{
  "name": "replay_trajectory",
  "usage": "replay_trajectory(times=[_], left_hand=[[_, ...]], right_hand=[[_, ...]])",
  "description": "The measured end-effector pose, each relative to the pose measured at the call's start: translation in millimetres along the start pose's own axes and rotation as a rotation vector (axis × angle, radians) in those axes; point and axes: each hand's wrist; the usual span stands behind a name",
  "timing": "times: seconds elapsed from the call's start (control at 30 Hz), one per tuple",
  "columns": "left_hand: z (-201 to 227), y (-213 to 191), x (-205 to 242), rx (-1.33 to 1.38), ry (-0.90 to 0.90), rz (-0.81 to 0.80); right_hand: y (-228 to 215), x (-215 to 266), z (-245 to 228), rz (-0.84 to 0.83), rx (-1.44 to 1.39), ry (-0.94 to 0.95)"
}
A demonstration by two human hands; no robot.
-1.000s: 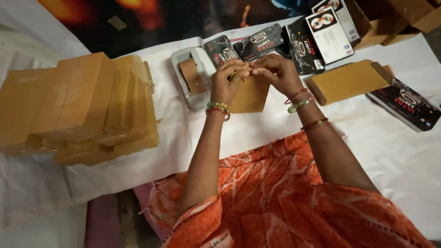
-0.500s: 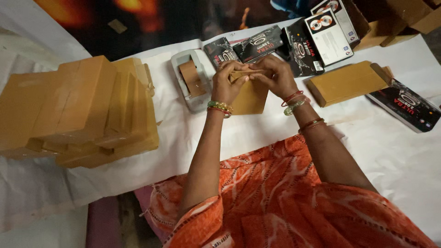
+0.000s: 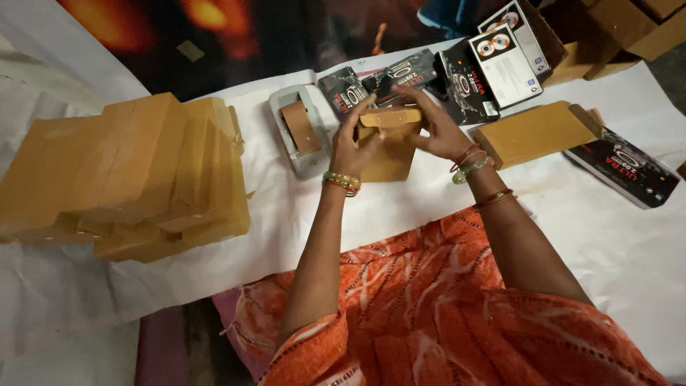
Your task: The person sits on the floor and packs smartwatches into small cardboard boxes. They open a product box, remove the watch and accessories, place them into a shipping box, close the flaps, and seal the box with tape. The process is repeated for multiple units.
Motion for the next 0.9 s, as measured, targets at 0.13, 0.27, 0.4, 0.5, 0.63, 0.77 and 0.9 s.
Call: replay_trajectory(times=[0.13,0.27,0.4,0.5,0.63,0.77,0.9], left_hand=[[2,6,-1,0.058,0.002,0.075],[-3,7,-2,0.035,-0.156,0.069],[-12,9,-6,-0.06,-0.243,0.113],[-20,24,-9,0.129,-0.091,0.277],[-27,34,-3,0.135,-0.131,0.28],[-35,37,-2,0.412,-0.096,0.288],[-48,35,0,0.491,-0.034,0.276]], right_hand=[[-1,1,6,0.072,-0.05,0.094],[-2,-2,24,0.191,0.053,0.175],[1,-8,33,0.316,0.111,0.195],[5,-9,31,0.337,0.085,0.186],[10,-2,24,0.356,0.216,0.117],[11,1,21,0.379,0.316,0.029],[13,0,16,0.37,0.385,-0.002]])
Point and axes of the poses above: each hand's wrist, its own x-axis away from the middle knuckle, its own y-axis out of the palm, z = x × y, and after that the axes turned 3 degrees about y, right-handed
